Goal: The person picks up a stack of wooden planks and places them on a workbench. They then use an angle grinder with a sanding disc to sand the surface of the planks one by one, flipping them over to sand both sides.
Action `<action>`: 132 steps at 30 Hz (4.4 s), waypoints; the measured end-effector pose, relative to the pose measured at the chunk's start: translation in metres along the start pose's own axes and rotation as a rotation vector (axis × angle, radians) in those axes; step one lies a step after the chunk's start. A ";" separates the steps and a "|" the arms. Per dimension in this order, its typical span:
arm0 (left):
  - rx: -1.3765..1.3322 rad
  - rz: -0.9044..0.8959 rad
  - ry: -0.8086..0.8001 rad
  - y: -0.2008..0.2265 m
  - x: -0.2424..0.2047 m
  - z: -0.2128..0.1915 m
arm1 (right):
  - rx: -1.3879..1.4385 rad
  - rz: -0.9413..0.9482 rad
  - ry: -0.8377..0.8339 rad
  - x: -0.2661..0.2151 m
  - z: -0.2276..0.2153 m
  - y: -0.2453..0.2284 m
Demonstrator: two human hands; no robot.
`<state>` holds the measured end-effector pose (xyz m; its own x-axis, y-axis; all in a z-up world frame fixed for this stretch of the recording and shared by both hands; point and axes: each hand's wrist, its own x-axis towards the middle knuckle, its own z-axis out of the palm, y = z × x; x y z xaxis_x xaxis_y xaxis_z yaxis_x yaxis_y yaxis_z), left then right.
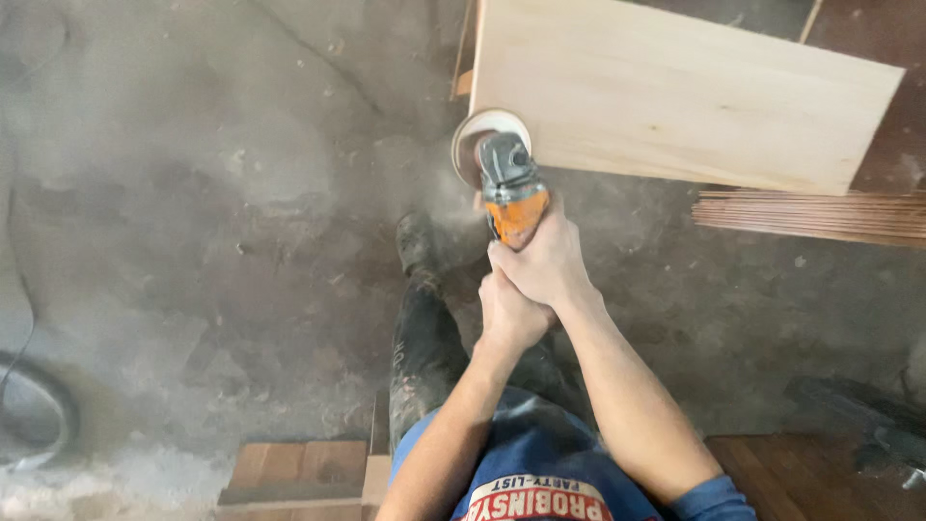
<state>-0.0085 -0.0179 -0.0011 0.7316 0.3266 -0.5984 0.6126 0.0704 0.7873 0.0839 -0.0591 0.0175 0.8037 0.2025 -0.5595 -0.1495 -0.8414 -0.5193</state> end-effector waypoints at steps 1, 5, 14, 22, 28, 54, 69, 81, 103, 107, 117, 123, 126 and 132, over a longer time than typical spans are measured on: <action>-0.017 0.010 0.010 -0.002 0.000 0.005 | 0.000 -0.016 -0.007 -0.001 -0.003 0.004; 0.101 -0.026 -0.127 -0.007 -0.005 0.041 | 0.008 0.039 0.083 -0.007 -0.024 0.036; 0.077 0.032 -0.167 -0.009 -0.018 0.119 | 0.052 0.057 0.141 -0.012 -0.070 0.108; 0.082 0.110 -0.301 0.014 -0.008 0.231 | 0.163 0.128 0.264 0.003 -0.148 0.213; 0.331 0.103 -0.503 0.036 -0.001 0.349 | 0.220 0.246 0.383 0.008 -0.221 0.318; 0.542 0.106 -0.554 0.075 0.060 0.465 | 0.309 0.235 0.444 0.074 -0.311 0.395; 0.554 0.139 -0.509 0.079 0.062 0.467 | 0.348 0.352 0.371 0.078 -0.315 0.388; 0.573 0.186 -0.557 0.085 0.085 0.461 | 0.478 0.273 0.476 0.093 -0.316 0.376; 0.609 0.114 -0.656 0.061 0.032 0.394 | 0.435 0.278 0.572 0.026 -0.246 0.352; 0.483 0.091 -0.499 0.054 0.025 0.314 | 0.308 0.188 0.463 0.023 -0.197 0.292; 0.283 0.019 -0.270 0.031 0.015 0.116 | 0.264 0.084 0.225 0.009 -0.085 0.115; 0.155 0.048 -0.126 0.005 0.008 0.019 | 0.146 -0.049 0.157 0.000 -0.019 0.037; 0.070 0.056 -0.050 -0.007 0.004 -0.015 | 0.116 -0.114 0.141 -0.003 0.009 0.009; 0.046 0.057 -0.018 -0.017 -0.006 -0.035 | 0.037 -0.029 0.002 -0.009 0.030 -0.008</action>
<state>-0.0341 0.0121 -0.0052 0.7704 0.3121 -0.5560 0.5827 0.0090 0.8126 0.0606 -0.0392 0.0074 0.8095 0.2256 -0.5421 -0.1472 -0.8158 -0.5593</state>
